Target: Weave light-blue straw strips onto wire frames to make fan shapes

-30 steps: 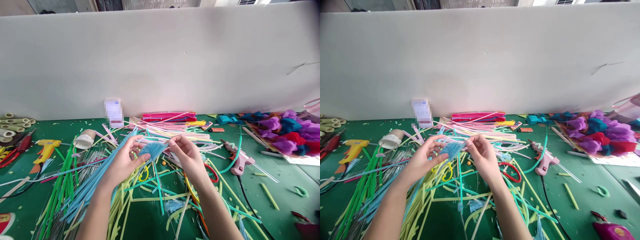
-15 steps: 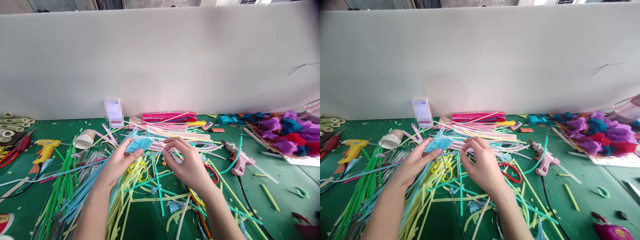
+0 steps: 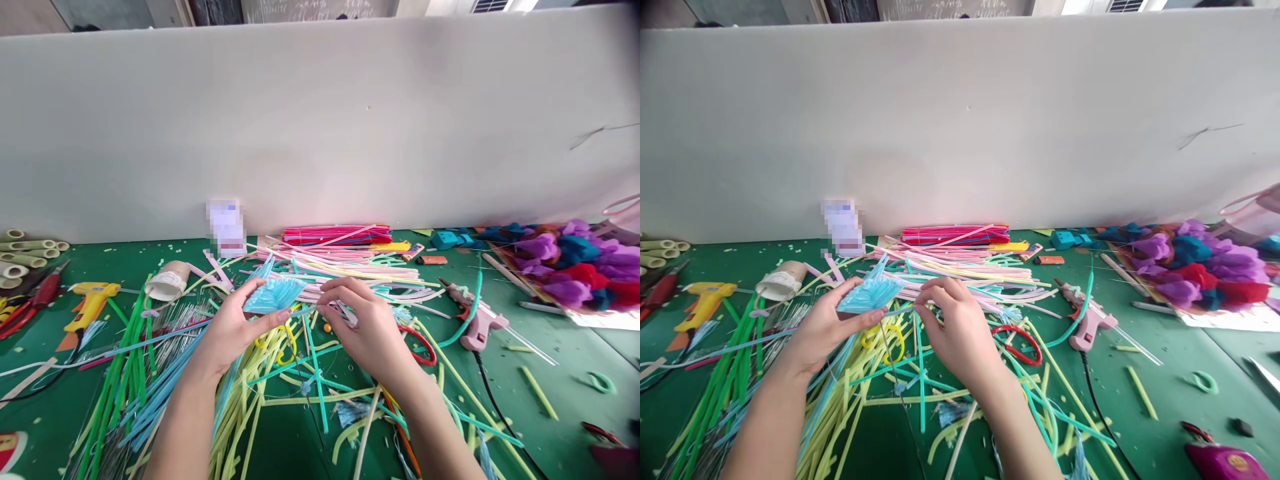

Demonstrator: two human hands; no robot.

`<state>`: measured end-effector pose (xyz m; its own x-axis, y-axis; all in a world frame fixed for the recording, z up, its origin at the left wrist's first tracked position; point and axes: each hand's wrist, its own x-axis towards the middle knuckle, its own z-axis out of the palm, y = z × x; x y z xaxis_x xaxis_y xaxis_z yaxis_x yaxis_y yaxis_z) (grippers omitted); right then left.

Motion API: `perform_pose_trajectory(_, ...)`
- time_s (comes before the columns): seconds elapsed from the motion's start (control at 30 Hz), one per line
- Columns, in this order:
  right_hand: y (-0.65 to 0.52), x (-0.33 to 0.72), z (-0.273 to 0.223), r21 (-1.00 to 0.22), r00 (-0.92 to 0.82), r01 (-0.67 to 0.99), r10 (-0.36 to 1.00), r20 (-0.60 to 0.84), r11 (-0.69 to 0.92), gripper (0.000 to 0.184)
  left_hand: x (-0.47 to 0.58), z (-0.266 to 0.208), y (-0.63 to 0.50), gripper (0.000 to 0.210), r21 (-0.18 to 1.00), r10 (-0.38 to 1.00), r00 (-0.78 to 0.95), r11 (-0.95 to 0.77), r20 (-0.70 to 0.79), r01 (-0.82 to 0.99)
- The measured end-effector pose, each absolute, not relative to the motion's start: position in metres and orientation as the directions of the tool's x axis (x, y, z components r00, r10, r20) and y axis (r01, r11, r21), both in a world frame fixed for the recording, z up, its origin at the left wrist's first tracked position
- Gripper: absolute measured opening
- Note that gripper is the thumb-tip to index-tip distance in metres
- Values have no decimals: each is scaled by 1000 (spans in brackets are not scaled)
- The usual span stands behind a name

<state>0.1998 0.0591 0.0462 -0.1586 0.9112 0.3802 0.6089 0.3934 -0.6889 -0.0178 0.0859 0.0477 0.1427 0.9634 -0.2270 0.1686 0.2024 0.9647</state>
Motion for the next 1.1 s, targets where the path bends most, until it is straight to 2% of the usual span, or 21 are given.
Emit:
perform_pose_trajectory(0.17, 58, 196, 46, -701, -179, 593, 913, 366, 398, 11, -20, 49, 86, 69, 970, 963, 149, 209, -227, 127)
perform_pose_trajectory(0.3, 58, 191, 45, -778, -18, 539, 928, 373, 323, 14, -22, 46, 86, 69, 966, 964, 172, 168, -202, 195)
perform_pose_trajectory(0.4, 58, 191, 44, -907, 14, 386, 982, 191, 171, 29, -20, 47, 85, 66, 956, 968, 180, 124, -176, 267)
perform_pose_trajectory(0.47, 59, 191, 42, -978, -43, 208, 999, 17, 26, 45, -19, 49, 84, 65, 956, 967, 184, 124, -177, 266)
perform_pose_trajectory(0.53, 60, 192, 42, -992, -110, 38, 986, -125, -121, 54, -19, 52, 84, 64, 969, 967, 185, 138, -177, 207)
perform_pose_trajectory(0.6, 61, 191, 43, -979, -167, -49, 968, -187, -198, 50, -20, 53, 84, 61, 978, 968, 182, 145, -171, 147)
perform_pose_trajectory(0.77, 61, 183, 47, -973, -289, -80, 940, -183, -215, 30, -17, 53, 85, 48, 980, 971, 189, 116, -146, 160)
perform_pose_trajectory(0.93, 61, 178, 43, -970, -125, -114, 971, -202, -216, 30, -10, 53, 83, 53, 976, 978, 176, 79, -115, 201)
perform_pose_trajectory(1.1, 62, 183, 44, -969, -59, -121, 976, -208, -213, 30, -15, 49, 83, 51, 978, 934, 320, 103, -158, 181)
